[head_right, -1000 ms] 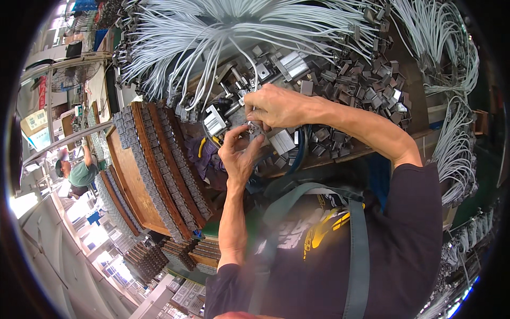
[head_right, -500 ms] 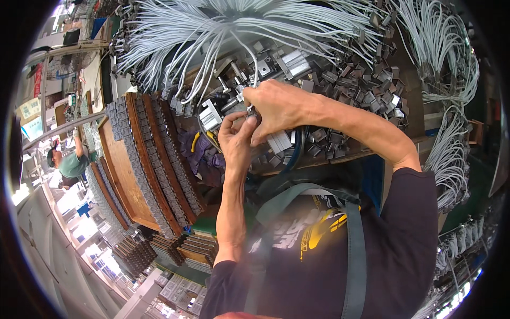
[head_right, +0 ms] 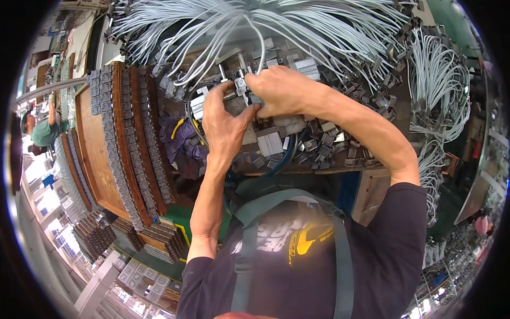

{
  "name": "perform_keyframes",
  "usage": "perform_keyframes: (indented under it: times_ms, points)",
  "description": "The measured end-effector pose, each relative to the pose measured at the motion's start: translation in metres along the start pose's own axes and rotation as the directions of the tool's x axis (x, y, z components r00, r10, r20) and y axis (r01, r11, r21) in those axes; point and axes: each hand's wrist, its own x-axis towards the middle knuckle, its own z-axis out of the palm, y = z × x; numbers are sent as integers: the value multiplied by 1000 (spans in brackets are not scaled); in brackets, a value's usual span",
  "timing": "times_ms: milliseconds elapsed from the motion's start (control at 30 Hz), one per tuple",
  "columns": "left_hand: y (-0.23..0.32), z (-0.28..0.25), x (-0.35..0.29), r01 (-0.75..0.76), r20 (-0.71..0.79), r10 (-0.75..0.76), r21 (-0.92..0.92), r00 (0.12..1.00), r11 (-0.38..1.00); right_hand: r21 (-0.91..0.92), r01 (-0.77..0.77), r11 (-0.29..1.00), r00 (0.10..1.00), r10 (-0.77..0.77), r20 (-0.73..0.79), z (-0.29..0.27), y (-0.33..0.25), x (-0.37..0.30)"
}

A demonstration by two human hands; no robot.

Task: The person attaches metal components onto the ends of wires using a tabletop pressing fixture and gathers the assembled wires by hand.

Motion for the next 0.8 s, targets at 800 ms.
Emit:
perform_keyframes:
  times_ms: [800]
  points:
    - [-25, 18, 33, -28, -28, 33, 167, 999, 986, -148, -15, 989, 934, -39, -354, 32, 24, 7]
